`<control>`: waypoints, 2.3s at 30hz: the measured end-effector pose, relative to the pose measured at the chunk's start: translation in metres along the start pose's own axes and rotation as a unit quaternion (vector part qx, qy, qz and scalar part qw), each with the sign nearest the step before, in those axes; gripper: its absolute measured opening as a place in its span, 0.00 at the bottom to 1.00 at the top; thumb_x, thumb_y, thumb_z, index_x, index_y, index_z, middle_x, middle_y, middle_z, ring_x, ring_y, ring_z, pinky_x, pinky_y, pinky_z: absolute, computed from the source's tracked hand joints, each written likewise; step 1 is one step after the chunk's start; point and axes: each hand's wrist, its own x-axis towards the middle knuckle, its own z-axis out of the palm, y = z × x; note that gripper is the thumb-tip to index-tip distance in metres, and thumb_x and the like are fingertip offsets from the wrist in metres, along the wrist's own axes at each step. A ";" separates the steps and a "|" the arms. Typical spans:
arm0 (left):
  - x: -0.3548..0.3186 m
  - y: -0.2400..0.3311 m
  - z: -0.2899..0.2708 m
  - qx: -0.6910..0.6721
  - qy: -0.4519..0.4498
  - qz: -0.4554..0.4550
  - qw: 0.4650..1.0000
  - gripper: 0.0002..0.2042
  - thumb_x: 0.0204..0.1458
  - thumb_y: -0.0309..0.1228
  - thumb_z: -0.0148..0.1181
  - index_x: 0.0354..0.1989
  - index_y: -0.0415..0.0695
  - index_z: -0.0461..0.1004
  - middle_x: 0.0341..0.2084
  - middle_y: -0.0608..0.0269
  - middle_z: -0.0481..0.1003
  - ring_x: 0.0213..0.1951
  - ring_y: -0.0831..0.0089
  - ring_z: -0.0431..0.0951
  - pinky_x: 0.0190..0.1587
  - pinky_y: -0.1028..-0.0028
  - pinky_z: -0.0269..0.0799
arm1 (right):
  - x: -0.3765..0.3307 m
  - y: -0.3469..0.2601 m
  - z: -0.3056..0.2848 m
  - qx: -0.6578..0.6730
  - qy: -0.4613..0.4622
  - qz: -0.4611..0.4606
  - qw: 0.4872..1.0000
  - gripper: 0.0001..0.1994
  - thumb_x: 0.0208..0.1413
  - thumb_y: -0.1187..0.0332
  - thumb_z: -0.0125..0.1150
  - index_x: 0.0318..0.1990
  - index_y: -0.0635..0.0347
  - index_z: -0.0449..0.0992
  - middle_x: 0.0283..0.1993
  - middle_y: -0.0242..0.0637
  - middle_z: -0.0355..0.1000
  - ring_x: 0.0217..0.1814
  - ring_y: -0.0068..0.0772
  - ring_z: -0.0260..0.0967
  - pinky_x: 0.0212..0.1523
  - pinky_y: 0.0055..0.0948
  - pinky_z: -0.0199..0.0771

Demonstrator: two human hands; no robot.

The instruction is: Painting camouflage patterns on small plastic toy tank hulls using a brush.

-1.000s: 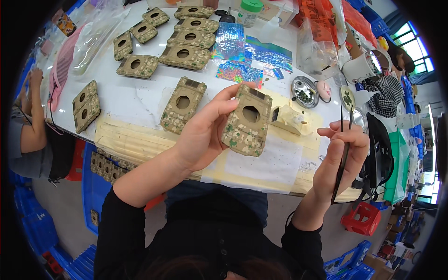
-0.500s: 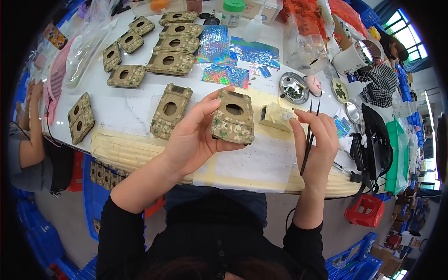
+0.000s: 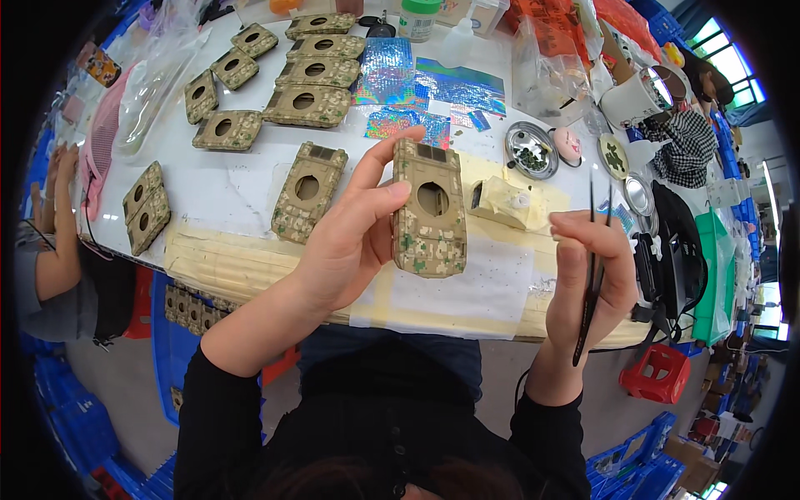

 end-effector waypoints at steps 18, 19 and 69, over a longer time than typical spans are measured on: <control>-0.003 0.002 0.000 0.055 -0.024 0.058 0.997 0.30 0.54 0.33 0.48 0.66 0.54 0.46 0.46 0.63 0.69 0.44 0.80 0.71 0.42 0.77 0.70 | -0.002 -0.005 0.026 0.234 -0.101 0.155 0.954 0.04 0.60 0.75 0.49 0.37 0.68 0.66 0.33 0.38 0.70 0.39 0.26 0.73 0.42 0.22 0.74; -0.003 0.002 -0.001 0.056 -0.023 0.059 0.996 0.30 0.54 0.33 0.48 0.66 0.54 0.46 0.45 0.63 0.69 0.44 0.81 0.71 0.42 0.77 0.70 | -0.002 -0.005 0.026 0.224 -0.105 0.148 0.957 0.04 0.60 0.75 0.49 0.37 0.68 0.66 0.33 0.38 0.70 0.39 0.26 0.73 0.42 0.22 0.74; 0.002 0.001 0.004 -0.044 0.042 -0.078 0.995 0.24 0.62 0.45 0.38 0.63 0.49 0.52 0.47 0.62 0.69 0.44 0.69 0.77 0.36 0.70 0.81 | 0.001 0.006 0.030 0.069 -0.115 0.025 0.991 0.07 0.62 0.71 0.45 0.38 0.68 0.63 0.33 0.39 0.63 0.32 0.31 0.74 0.36 0.25 0.77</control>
